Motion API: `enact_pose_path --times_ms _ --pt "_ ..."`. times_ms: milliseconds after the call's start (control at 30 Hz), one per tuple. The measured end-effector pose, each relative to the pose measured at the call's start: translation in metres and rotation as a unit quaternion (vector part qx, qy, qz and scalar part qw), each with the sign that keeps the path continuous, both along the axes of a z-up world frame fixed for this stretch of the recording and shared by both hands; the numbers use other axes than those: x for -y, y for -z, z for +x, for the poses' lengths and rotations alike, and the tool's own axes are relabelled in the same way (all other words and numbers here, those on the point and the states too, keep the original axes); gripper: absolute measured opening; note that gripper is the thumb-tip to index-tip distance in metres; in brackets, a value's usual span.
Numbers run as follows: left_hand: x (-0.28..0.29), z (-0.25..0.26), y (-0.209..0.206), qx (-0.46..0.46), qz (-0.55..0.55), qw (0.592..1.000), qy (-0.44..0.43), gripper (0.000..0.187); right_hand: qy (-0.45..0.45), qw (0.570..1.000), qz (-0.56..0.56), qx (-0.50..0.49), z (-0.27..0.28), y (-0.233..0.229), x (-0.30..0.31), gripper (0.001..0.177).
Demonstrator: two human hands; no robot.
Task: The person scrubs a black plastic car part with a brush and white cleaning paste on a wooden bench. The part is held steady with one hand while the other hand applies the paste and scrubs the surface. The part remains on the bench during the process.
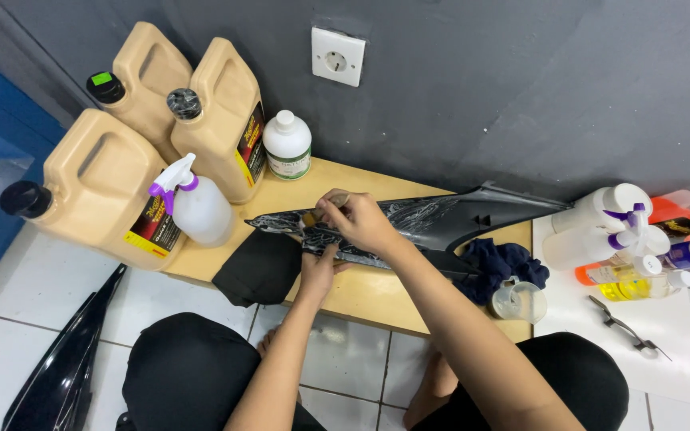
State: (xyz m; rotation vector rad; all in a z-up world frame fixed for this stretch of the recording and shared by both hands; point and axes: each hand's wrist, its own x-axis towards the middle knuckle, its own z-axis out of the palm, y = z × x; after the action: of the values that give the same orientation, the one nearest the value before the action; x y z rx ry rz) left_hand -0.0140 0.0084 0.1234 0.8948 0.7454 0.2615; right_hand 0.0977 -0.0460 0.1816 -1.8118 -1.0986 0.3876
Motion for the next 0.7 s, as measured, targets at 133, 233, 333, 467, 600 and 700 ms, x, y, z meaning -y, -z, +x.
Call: enact_pose_path --times_ms 133,233,333,467,600,700 --pt "0.000 0.011 0.052 0.002 0.013 1.000 0.008 0.050 0.009 0.996 -0.049 0.072 0.008 -0.007 0.016 0.019" --pt "0.004 0.019 0.099 0.021 -0.004 1.000 0.004 0.049 0.009 0.995 -0.043 0.090 0.002 -0.014 0.021 0.018" --pt "0.002 0.030 0.162 0.005 -0.011 0.999 -0.039 0.042 -0.003 0.993 -0.063 0.099 0.012 -0.003 0.032 0.018" --pt "0.005 0.027 0.141 0.002 -0.006 1.000 -0.030 0.037 -0.010 0.982 -0.110 0.152 0.017 -0.016 0.044 0.016" --pt "0.002 0.043 0.230 0.011 -0.010 0.999 -0.051 0.035 -0.034 0.969 -0.160 0.187 0.018 -0.038 0.058 0.015" --pt "0.004 0.038 0.204 0.006 -0.001 0.999 -0.037 0.038 -0.036 0.976 -0.122 0.176 0.042 -0.018 0.068 0.014"
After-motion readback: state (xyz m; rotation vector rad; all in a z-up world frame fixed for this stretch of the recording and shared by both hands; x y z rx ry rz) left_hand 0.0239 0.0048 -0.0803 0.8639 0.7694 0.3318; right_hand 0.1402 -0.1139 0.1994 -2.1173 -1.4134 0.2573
